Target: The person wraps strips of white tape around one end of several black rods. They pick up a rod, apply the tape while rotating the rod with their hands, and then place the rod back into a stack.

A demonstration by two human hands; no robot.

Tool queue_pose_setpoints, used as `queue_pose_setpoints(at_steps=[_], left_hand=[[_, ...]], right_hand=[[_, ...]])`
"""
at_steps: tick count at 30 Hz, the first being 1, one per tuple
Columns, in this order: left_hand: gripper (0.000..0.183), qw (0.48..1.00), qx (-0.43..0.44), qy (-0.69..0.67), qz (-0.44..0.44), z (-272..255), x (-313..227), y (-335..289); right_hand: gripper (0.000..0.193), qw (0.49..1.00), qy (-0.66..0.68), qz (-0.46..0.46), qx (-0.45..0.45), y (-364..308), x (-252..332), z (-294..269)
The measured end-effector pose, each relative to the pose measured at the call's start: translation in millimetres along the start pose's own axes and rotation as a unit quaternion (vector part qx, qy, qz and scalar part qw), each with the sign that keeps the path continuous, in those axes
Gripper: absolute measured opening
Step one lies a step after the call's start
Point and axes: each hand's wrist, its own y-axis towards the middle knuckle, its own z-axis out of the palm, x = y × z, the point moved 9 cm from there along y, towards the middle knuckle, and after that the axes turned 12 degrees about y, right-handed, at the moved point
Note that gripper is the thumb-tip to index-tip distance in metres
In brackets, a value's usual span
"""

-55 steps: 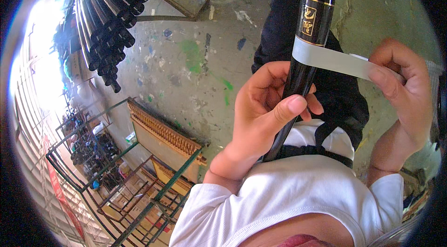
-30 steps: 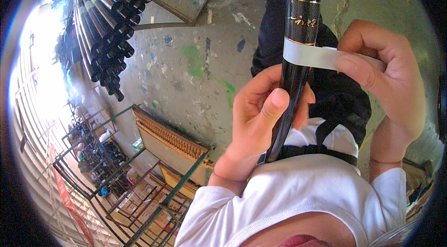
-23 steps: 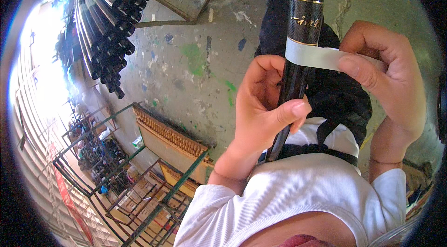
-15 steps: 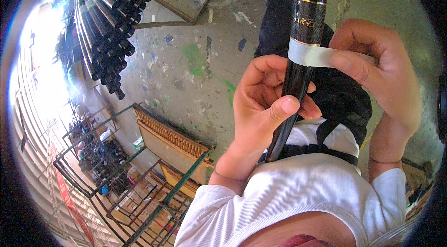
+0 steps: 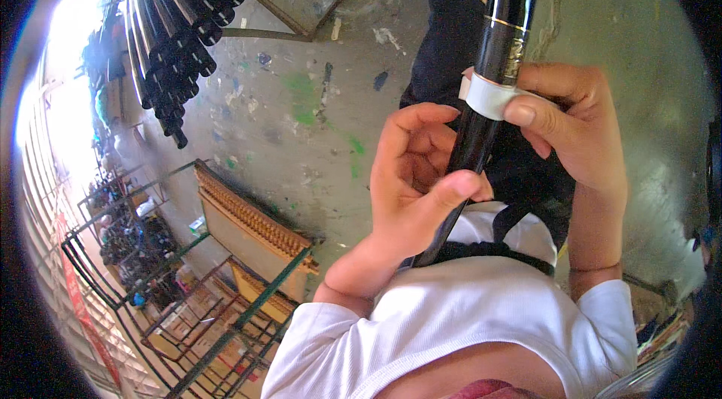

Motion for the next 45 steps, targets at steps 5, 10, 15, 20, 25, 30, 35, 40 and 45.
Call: queue_pose_setpoints(at_steps=[5, 10, 15, 20, 25, 30, 35, 40, 45], left_hand=[[0.061, 0.992, -0.028, -0.101, 0.067, 8.9, -7.8, -0.1], [0.046, 0.999, 0.013, 0.02, 0.032, -2.1, -1.8, -0.9], [0.058, 0.992, -0.046, -0.007, 0.115, 4.1, -10.1, -3.5], [0.036, 0.987, 0.022, -0.156, 0.021, 2.0, 5.0, -0.1], [0.046, 0.973, -0.029, 0.181, 0.138, -3.5, -14.0, -3.3], [0.047, 0.985, 0.095, -0.139, -0.029, 10.2, 4.2, -3.4], [0.053, 0.973, -0.009, 0.188, 0.135, -0.2, -14.7, -3.0], [0.05, 0.998, 0.013, -0.041, 0.04, 3.4, 2.0, -6.6], [0.053, 0.978, -0.03, 0.109, 0.173, 2.9, -12.3, -4.5]], right_hand=[[0.016, 0.997, 0.037, -0.068, 0.008, -0.5, 0.7, 2.6], [0.023, 0.993, 0.022, -0.087, -0.076, -8.7, 0.7, -8.5], [0.023, 0.996, 0.069, -0.031, -0.057, -2.9, -11.6, -7.3], [0.018, 0.994, 0.039, -0.07, -0.078, -4.6, -7.6, -9.1], [0.018, 0.996, 0.031, -0.044, -0.064, -2.5, -9.1, -2.7], [0.023, 0.992, 0.062, -0.091, -0.055, -2.4, -5.0, -1.0], [0.024, 0.996, 0.004, -0.057, -0.072, -8.5, -3.8, 0.6], [0.024, 0.991, 0.096, -0.089, -0.03, -6.4, -10.5, -1.8], [0.024, 0.995, -0.029, -0.05, -0.083, -12.0, -4.3, -0.3]])
